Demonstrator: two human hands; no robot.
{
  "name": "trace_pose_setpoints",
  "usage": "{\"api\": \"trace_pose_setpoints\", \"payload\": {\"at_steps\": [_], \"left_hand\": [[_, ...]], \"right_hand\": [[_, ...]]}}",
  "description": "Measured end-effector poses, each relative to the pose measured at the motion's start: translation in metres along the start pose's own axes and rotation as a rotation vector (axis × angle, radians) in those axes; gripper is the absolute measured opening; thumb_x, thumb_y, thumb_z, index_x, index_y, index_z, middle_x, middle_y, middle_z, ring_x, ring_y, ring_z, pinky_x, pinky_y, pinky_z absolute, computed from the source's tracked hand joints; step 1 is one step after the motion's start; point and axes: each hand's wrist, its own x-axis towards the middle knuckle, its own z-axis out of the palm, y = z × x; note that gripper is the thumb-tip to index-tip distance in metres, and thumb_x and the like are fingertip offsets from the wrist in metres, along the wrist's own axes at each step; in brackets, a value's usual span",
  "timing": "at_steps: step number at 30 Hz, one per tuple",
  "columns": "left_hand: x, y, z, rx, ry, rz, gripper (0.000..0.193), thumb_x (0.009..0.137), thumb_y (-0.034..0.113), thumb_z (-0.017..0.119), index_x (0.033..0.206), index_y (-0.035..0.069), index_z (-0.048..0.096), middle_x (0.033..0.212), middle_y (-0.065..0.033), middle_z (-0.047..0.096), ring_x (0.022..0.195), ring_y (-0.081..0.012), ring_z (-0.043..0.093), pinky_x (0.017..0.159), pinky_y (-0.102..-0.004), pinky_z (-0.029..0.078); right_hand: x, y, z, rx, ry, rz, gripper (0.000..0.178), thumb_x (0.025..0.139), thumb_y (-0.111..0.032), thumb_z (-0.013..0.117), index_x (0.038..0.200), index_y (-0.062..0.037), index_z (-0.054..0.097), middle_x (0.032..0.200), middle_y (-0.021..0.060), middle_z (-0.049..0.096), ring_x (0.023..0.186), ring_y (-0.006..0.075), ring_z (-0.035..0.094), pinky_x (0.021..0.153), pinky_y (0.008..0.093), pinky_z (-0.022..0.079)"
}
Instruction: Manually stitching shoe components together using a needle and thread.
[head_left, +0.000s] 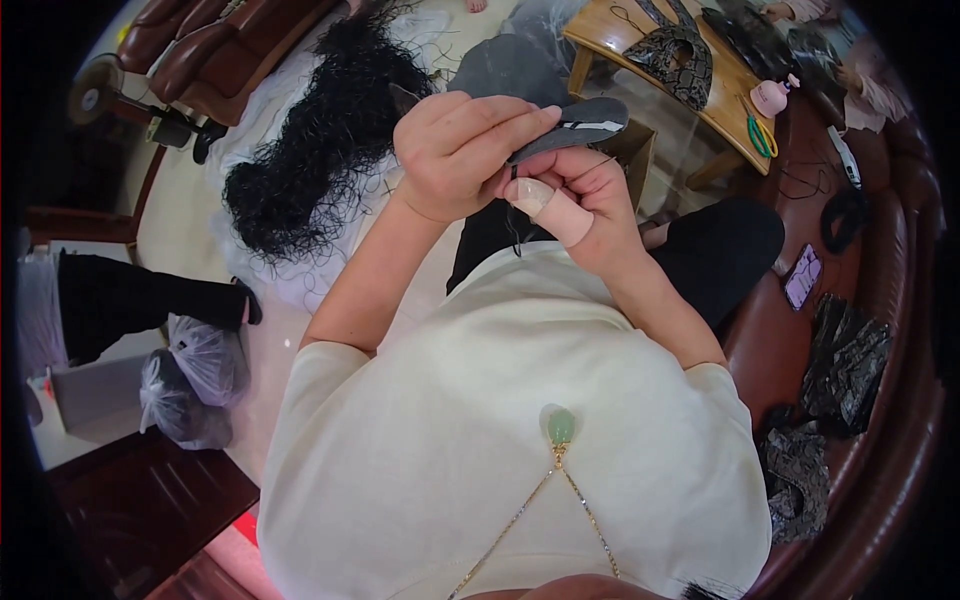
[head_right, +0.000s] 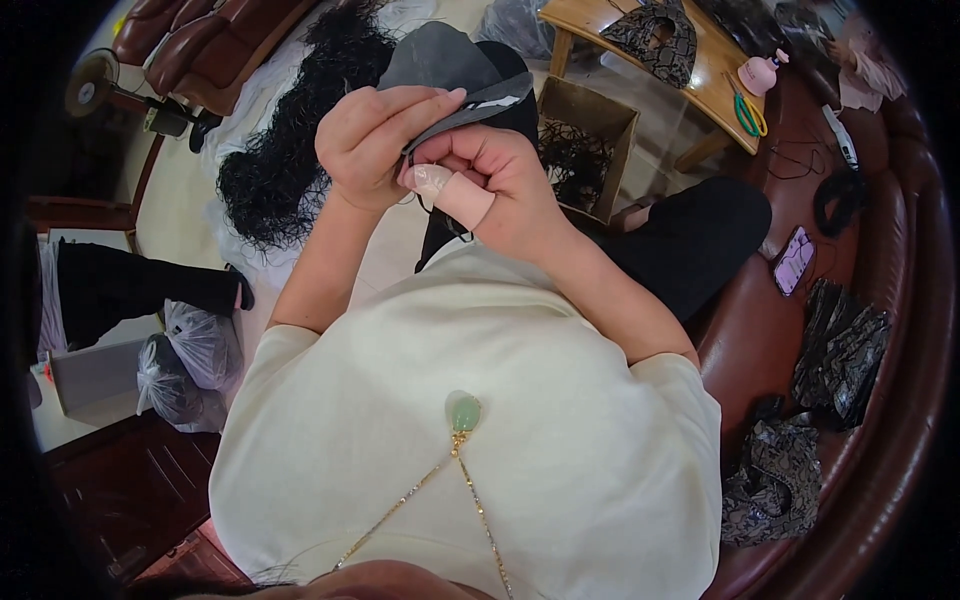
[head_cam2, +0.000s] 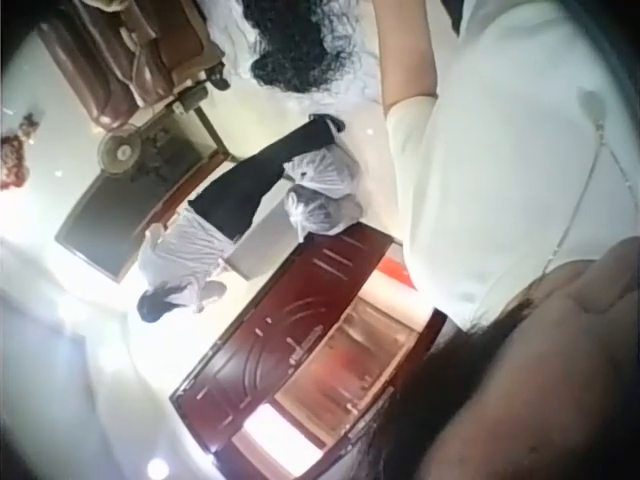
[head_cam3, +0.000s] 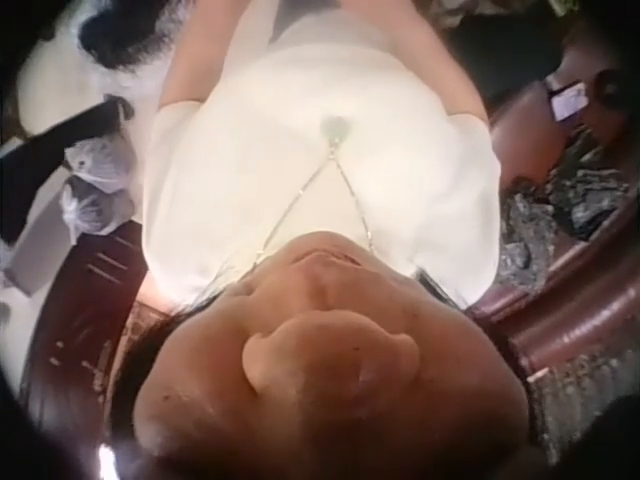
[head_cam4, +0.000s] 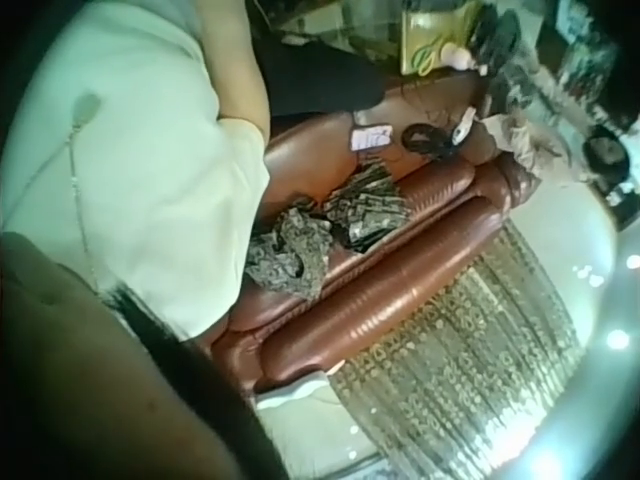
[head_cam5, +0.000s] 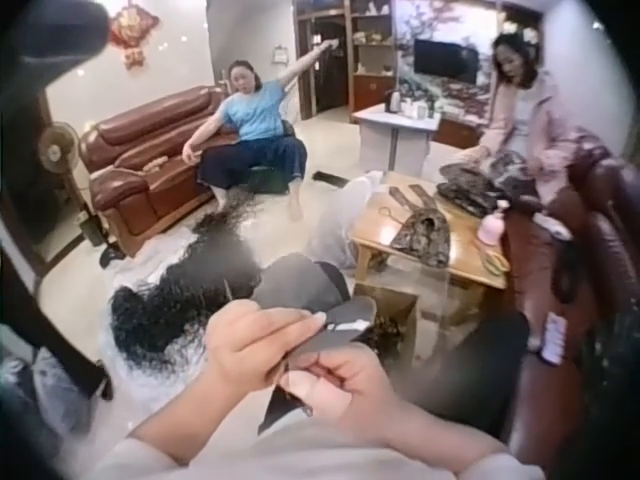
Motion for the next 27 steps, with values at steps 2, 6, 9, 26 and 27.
{"api": "trace_pose_setpoints", "payload": {"at_steps": [2,6,9,26,27], "left_hand": [[0.002,-0.001,0.004,-0.029,0.055,0.020,0.023,0.067,0.010,0.070,0.090,0.010,0.074,0.084,-0.0001,0.068,0.055,-0.0131,0.049,0.049,-0.0227,0.039],[0.006,-0.009,0.008,-0.001,0.123,0.028,0.025,0.064,0.009,0.071,0.089,0.010,0.073,0.083,0.0002,0.067,0.054,-0.0149,0.050,0.049,-0.0234,0.039],[0.011,-0.009,0.019,0.013,0.168,0.020,0.026,0.062,0.008,0.072,0.088,0.010,0.073,0.082,-0.0002,0.067,0.054,-0.0162,0.052,0.049,-0.0239,0.041],[0.023,-0.056,0.027,-0.017,0.333,-0.460,0.009,0.073,0.004,0.073,0.081,0.002,0.069,0.070,-0.0031,0.064,0.055,-0.0146,0.049,0.052,-0.0239,0.040],[0.021,-0.055,0.023,-0.025,0.362,-0.487,0.008,0.074,0.004,0.073,0.081,0.002,0.069,0.069,-0.0034,0.064,0.055,-0.0144,0.049,0.053,-0.0242,0.040]], "right_hand": [[-0.002,-0.003,0.002,0.041,0.002,-0.026,0.008,0.086,-0.001,0.060,0.089,0.0031,0.065,0.077,-0.0002,0.064,0.060,0.0036,0.041,0.059,0.0151,0.036],[-0.002,-0.013,0.001,-0.020,-0.003,-0.054,0.008,0.086,-0.002,0.059,0.090,0.0022,0.066,0.075,-0.0008,0.063,0.060,0.0037,0.039,0.058,0.0154,0.035],[-0.010,-0.023,-0.006,-0.114,0.015,-0.060,0.009,0.086,-0.002,0.059,0.090,0.0015,0.066,0.074,-0.0011,0.062,0.059,0.0039,0.039,0.057,0.0156,0.034],[-0.215,-0.091,-0.250,-0.430,1.312,-0.079,0.023,0.091,-0.011,0.050,0.109,-0.0024,0.062,0.092,0.0044,0.057,0.072,0.0093,0.045,0.067,0.0201,0.040],[-0.236,-0.091,-0.261,-0.335,1.347,-0.135,0.023,0.091,-0.009,0.049,0.109,-0.0022,0.062,0.091,0.0037,0.056,0.073,0.0093,0.045,0.067,0.0203,0.041]]}}
